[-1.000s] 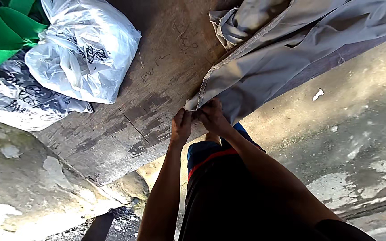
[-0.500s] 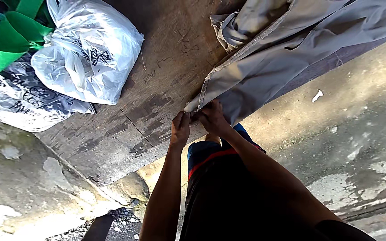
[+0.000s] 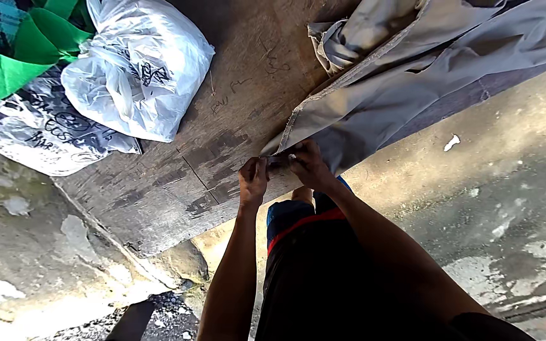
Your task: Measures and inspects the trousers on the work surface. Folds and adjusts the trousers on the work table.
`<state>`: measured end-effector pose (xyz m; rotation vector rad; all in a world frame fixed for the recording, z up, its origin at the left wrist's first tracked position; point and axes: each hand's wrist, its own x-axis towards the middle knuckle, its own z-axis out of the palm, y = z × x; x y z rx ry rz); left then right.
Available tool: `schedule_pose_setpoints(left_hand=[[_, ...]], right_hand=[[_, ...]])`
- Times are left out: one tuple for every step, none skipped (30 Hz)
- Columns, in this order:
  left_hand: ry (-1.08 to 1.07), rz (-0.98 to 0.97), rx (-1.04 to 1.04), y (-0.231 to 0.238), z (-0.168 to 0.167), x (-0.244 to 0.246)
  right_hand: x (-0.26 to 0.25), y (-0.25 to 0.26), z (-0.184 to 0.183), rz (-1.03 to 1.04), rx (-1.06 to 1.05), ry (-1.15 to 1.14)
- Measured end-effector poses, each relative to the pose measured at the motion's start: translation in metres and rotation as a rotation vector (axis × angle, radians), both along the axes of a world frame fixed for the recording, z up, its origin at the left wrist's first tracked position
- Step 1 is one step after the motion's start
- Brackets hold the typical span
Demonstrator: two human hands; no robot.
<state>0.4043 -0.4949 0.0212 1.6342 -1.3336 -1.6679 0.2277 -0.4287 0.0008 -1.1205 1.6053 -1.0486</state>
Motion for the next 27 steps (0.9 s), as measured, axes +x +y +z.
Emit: schedule_pose_setpoints(left_hand=[[-0.108, -0.023, -0.06, 0.001, 0.004, -0.006], [-0.237, -0.072, -0.116, 0.003, 0.009, -0.013], [-0.369, -0.129, -0.16, 0.006, 0.015, -0.022], [-0.489, -0.183, -0.18, 0.009, 0.018, -0.031], [-0.577, -0.233, -0.178, 0.011, 0.019, -0.039], [-0.63, -0.278, -0.142, 0.01, 0.02, -0.046], [-0.647, -0.321, -0.111, 0.007, 0.02, -0.049], [-0.632, -0.372, -0.098, 0.005, 0.019, -0.048], [-0.599, -0.427, -0.085, 0.003, 0.019, -0.044], [-0.56, -0.481, -0.06, 0.0, 0.02, -0.039], [-0.52, -0.524, -0.035, -0.005, 0.022, -0.033], [-0.479, -0.55, -0.015, -0.011, 0.024, -0.026], [-0.436, -0.555, -0.005, -0.016, 0.024, -0.02], [-0.385, -0.545, 0.005, -0.017, 0.023, -0.013], [-0.336, -0.527, 0.013, -0.014, 0.022, -0.006], [-0.296, -0.499, 0.025, -0.012, 0.019, -0.002], [-0.265, -0.473, 0.028, -0.012, 0.016, -0.001], [-0.246, -0.454, 0.028, -0.011, 0.013, 0.0], [-0.234, -0.444, 0.021, -0.008, 0.012, 0.001], [-0.223, -0.439, 0.011, -0.007, 0.011, 0.001], [-0.213, -0.436, 0.0, -0.006, 0.011, 0.002], [-0.204, -0.434, -0.007, -0.006, 0.011, 0.002], [-0.199, -0.432, -0.011, -0.006, 0.011, 0.001], [-0.195, -0.429, -0.014, -0.006, 0.011, 0.0], [-0.193, -0.429, -0.021, -0.007, 0.01, 0.0], [-0.184, -0.425, -0.03, -0.007, 0.01, 0.0], [-0.165, -0.408, -0.028, -0.007, 0.01, 0.001]], right_hand=[[-0.004, 0.002, 0.0, -0.045, -0.021, -0.053], [-0.006, 0.003, 0.0, -0.099, -0.042, -0.09], [-0.006, 0.003, 0.002, -0.153, -0.063, -0.104], [-0.006, 0.004, 0.006, -0.202, -0.094, -0.105], [-0.004, 0.005, 0.01, -0.241, -0.14, -0.097], [-0.003, 0.002, 0.014, -0.254, -0.198, -0.09], [-0.002, -0.001, 0.018, -0.234, -0.245, -0.104], [-0.001, -0.005, 0.02, -0.197, -0.258, -0.142], [0.0, -0.009, 0.018, -0.149, -0.228, -0.184], [0.0, -0.011, 0.012, -0.091, -0.171, -0.218], [0.0, -0.012, 0.005, -0.033, -0.122, -0.215], [-0.001, -0.014, -0.002, 0.024, -0.127, -0.168], [-0.001, -0.016, -0.006, 0.065, -0.143, -0.128], [0.0, -0.017, -0.008, 0.095, -0.158, -0.081], [0.003, -0.015, -0.007, 0.108, -0.164, -0.045], [0.005, -0.013, -0.006, 0.119, -0.154, -0.015], [0.005, -0.015, -0.005, 0.132, -0.143, 0.015], [0.005, -0.017, -0.006, 0.146, -0.127, 0.027], [0.005, -0.016, -0.005, 0.158, -0.112, 0.031], [0.005, -0.017, -0.006, 0.168, -0.102, 0.034], [0.006, -0.017, -0.007, 0.175, -0.092, 0.033], [0.006, -0.017, -0.007, 0.179, -0.079, 0.03], [0.007, -0.018, -0.007, 0.178, -0.07, 0.033], [0.006, -0.018, -0.007, 0.18, -0.057, 0.037], [0.007, -0.018, -0.007, 0.182, -0.044, 0.042], [0.007, -0.019, -0.007, 0.185, -0.04, 0.044], [0.007, -0.019, -0.007, 0.193, -0.043, 0.043]])
